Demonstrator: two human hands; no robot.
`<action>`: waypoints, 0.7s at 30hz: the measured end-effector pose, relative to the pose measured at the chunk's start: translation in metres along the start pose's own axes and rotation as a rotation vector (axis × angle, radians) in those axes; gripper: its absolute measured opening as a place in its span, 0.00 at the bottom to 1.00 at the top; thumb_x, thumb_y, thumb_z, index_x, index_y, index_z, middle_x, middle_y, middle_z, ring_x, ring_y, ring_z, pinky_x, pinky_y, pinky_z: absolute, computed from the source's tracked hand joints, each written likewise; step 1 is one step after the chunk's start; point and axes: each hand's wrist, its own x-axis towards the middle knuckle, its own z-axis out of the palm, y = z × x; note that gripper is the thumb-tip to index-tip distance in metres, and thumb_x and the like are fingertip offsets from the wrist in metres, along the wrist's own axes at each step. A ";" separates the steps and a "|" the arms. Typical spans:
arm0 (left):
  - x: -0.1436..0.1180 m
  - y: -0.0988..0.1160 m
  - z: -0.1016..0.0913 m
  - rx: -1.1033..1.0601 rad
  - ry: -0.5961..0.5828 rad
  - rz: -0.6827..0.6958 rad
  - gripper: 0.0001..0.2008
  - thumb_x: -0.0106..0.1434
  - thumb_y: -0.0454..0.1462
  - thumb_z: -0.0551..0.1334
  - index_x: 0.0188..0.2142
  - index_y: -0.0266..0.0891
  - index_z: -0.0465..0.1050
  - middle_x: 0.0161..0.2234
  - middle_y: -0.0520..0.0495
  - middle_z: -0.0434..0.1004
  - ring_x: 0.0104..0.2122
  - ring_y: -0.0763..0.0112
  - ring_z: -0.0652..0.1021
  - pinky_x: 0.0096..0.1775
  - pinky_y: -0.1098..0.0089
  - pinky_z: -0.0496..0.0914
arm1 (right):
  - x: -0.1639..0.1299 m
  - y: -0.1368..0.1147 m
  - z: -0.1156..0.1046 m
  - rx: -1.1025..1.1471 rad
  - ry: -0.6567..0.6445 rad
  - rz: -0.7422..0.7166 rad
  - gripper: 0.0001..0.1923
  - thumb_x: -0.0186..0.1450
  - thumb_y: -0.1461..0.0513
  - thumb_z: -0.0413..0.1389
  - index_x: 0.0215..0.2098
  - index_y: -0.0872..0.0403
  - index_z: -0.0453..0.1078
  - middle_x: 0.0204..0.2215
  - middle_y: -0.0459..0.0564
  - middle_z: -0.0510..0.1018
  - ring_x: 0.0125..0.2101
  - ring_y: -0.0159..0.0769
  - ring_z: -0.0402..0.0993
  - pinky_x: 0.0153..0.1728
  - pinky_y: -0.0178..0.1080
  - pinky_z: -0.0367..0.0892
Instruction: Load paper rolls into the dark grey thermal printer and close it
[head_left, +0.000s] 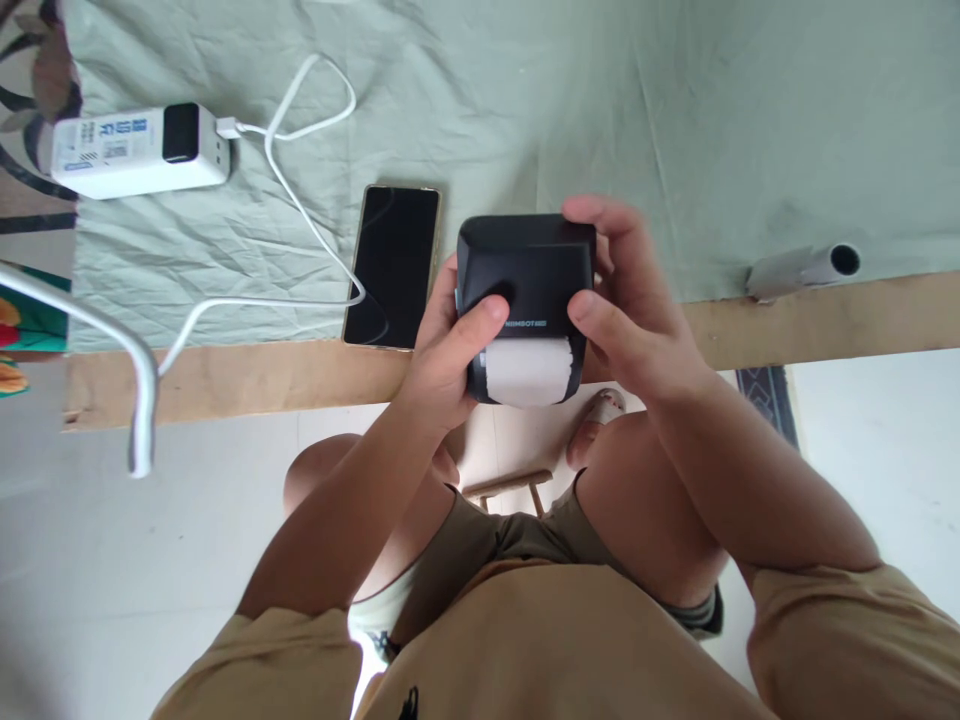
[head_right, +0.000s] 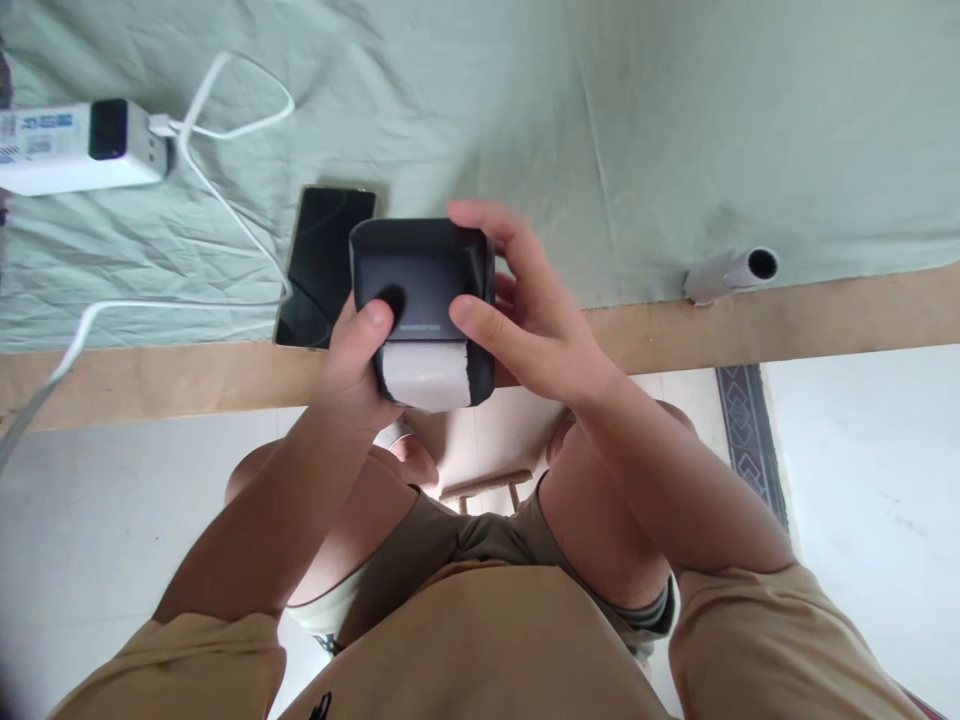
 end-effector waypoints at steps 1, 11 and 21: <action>0.000 0.000 0.000 0.009 0.015 -0.020 0.16 0.61 0.44 0.66 0.46 0.43 0.70 0.41 0.48 0.80 0.46 0.59 0.81 0.35 0.71 0.75 | 0.000 0.000 0.002 0.053 -0.025 0.045 0.27 0.65 0.52 0.56 0.58 0.40 0.51 0.54 0.46 0.66 0.37 0.28 0.71 0.34 0.34 0.74; 0.000 0.007 0.008 -0.058 0.085 -0.122 0.12 0.62 0.39 0.64 0.45 0.41 0.72 0.42 0.47 0.82 0.52 0.58 0.79 0.51 0.64 0.75 | 0.004 0.000 0.004 0.109 0.030 0.156 0.26 0.63 0.54 0.59 0.55 0.40 0.53 0.48 0.45 0.69 0.30 0.25 0.68 0.26 0.31 0.70; 0.011 0.001 0.001 -0.126 0.201 -0.192 0.17 0.69 0.46 0.52 0.40 0.39 0.75 0.39 0.47 0.83 0.55 0.60 0.77 0.53 0.61 0.75 | 0.004 0.016 -0.007 -0.124 0.072 -0.131 0.25 0.66 0.53 0.53 0.59 0.45 0.56 0.60 0.49 0.66 0.59 0.37 0.67 0.59 0.45 0.67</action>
